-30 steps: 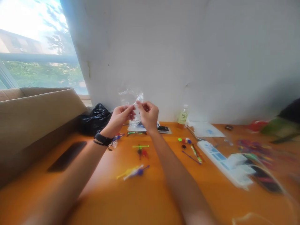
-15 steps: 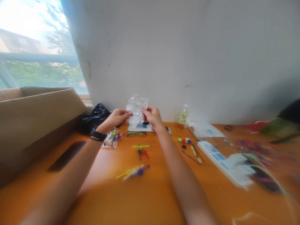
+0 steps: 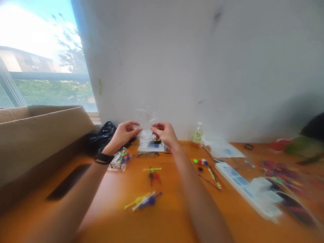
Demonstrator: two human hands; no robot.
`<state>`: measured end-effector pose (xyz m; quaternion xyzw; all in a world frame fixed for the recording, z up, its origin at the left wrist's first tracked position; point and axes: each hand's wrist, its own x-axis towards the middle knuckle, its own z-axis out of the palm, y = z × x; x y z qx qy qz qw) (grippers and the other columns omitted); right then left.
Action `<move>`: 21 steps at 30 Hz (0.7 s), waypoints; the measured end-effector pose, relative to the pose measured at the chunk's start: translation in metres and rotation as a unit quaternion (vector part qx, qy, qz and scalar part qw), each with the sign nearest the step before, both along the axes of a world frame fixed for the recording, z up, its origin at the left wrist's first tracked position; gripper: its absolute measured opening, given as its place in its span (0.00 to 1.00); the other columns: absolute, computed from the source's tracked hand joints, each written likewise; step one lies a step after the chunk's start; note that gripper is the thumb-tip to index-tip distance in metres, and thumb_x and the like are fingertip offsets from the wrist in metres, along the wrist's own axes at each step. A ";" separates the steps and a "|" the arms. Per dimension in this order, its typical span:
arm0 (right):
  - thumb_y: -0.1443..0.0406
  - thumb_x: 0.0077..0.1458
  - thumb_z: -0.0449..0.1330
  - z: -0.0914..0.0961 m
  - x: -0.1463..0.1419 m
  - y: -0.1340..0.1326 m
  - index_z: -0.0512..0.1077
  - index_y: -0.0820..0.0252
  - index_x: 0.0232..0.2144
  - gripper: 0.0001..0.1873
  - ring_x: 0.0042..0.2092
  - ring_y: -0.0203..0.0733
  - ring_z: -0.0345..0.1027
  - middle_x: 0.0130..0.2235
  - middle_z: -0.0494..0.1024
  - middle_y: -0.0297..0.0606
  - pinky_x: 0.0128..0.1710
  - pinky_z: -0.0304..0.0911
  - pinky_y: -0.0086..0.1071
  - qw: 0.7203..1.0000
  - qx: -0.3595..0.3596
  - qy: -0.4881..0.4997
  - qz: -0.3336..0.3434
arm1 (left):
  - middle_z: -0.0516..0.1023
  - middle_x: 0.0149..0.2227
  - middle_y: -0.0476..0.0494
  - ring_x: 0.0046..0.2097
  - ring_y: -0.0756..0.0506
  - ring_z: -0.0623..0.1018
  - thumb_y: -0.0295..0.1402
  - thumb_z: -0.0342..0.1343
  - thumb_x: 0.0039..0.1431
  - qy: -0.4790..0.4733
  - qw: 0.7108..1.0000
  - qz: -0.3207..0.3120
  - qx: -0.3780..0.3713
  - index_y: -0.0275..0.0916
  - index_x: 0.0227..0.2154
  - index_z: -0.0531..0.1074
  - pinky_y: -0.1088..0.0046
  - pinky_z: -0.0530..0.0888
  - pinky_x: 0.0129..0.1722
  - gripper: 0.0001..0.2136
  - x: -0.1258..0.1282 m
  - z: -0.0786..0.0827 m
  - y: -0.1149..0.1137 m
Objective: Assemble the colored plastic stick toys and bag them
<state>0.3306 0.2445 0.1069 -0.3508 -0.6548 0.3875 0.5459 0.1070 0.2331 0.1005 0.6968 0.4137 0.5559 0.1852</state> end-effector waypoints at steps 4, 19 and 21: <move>0.54 0.56 0.68 0.012 0.007 -0.017 0.80 0.60 0.40 0.16 0.29 0.36 0.64 0.27 0.73 0.31 0.28 0.60 0.29 0.986 0.083 -0.145 0.002 | 0.79 0.55 0.35 0.57 0.36 0.75 0.34 0.64 0.64 0.089 0.937 0.163 0.295 0.42 0.57 0.74 0.55 0.70 0.60 0.18 0.009 0.020 -0.038; 0.53 0.60 0.68 0.069 0.042 -0.114 0.78 0.58 0.32 0.15 0.25 0.35 0.64 0.23 0.73 0.31 0.23 0.56 0.28 0.917 0.021 -0.362 0.167 | 0.62 0.16 0.53 0.20 0.53 0.59 0.52 0.63 0.63 0.273 0.941 -0.197 -0.005 0.39 0.19 0.73 0.74 0.53 0.19 0.24 -0.003 0.054 -0.091; 0.53 0.61 0.68 0.070 0.045 -0.117 0.76 0.57 0.32 0.15 0.23 0.35 0.65 0.22 0.73 0.30 0.22 0.58 0.27 0.909 -0.010 -0.371 0.188 | 0.63 0.16 0.54 0.20 0.53 0.59 0.49 0.65 0.61 0.286 0.930 -0.230 -0.026 0.40 0.23 0.78 0.75 0.53 0.18 0.19 -0.004 0.059 -0.097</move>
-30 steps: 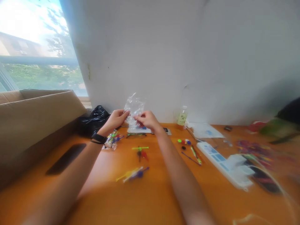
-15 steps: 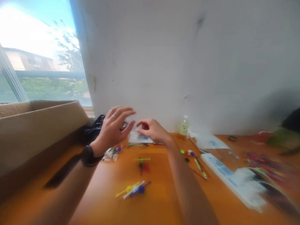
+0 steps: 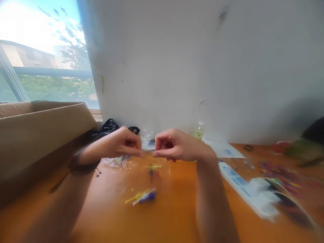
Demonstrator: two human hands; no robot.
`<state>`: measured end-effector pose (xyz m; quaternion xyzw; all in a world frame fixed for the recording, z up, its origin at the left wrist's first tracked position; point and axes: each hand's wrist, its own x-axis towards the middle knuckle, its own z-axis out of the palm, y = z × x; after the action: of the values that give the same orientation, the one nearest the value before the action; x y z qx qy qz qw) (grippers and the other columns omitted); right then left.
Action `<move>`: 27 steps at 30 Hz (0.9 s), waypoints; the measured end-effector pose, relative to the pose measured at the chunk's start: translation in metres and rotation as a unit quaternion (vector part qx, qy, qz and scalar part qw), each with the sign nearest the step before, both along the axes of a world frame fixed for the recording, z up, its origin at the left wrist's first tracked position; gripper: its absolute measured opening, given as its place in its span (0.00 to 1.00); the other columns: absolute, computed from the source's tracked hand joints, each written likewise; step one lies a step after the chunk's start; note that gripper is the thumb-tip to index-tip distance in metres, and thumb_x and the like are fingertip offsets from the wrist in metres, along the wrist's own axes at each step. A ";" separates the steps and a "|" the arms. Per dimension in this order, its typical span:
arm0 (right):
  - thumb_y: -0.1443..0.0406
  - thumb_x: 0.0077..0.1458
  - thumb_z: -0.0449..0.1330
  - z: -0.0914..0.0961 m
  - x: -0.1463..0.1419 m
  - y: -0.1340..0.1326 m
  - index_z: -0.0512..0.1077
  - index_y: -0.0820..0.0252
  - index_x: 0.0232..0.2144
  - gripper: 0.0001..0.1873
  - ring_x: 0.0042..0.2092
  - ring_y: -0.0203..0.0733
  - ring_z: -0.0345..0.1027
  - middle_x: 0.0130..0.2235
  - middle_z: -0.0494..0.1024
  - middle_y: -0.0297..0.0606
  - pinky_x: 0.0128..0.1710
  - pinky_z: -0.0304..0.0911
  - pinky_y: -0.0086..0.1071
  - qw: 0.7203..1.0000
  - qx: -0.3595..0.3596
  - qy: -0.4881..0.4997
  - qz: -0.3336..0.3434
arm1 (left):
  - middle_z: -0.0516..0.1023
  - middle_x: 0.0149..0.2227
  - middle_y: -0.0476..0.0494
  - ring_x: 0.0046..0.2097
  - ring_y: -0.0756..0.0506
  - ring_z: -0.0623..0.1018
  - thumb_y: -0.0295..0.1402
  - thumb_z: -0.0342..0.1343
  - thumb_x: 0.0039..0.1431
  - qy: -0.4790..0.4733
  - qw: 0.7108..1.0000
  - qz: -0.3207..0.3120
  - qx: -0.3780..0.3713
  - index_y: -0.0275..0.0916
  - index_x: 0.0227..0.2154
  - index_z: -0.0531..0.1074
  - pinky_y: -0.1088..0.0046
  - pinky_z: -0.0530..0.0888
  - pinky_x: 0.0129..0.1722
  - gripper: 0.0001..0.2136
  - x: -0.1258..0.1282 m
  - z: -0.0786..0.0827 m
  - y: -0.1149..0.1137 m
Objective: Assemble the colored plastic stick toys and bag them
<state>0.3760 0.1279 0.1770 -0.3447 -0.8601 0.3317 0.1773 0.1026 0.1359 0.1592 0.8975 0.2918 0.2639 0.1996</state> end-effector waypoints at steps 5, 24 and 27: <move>0.56 0.59 0.69 -0.001 -0.006 -0.009 0.74 0.58 0.33 0.13 0.25 0.34 0.68 0.24 0.75 0.30 0.23 0.59 0.26 0.994 -0.044 -0.071 0.073 | 0.73 0.20 0.51 0.22 0.50 0.68 0.43 0.65 0.63 0.090 0.992 -0.076 -0.050 0.43 0.26 0.80 0.75 0.63 0.21 0.12 -0.004 0.009 -0.018; 0.69 0.66 0.57 -0.001 -0.028 -0.019 0.70 0.58 0.32 0.08 0.27 0.32 0.56 0.26 0.67 0.27 0.28 0.51 0.28 0.976 0.132 -0.092 0.147 | 0.82 0.30 0.49 0.29 0.50 0.77 0.36 0.55 0.71 0.189 0.980 -0.058 -0.033 0.39 0.36 0.79 0.76 0.68 0.28 0.11 -0.008 0.016 -0.035; 0.64 0.69 0.56 -0.003 -0.022 -0.010 0.69 0.58 0.31 0.11 0.29 0.34 0.55 0.28 0.67 0.30 0.29 0.50 0.30 0.977 0.154 -0.095 0.116 | 0.82 0.28 0.49 0.27 0.51 0.76 0.39 0.57 0.70 0.199 0.976 -0.044 -0.072 0.38 0.34 0.78 0.78 0.69 0.27 0.12 -0.012 0.017 -0.025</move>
<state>0.3539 0.1174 0.1743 -0.2414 -0.9478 0.1793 0.1058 0.0907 0.1111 0.1757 0.9271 0.3041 0.0495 0.2135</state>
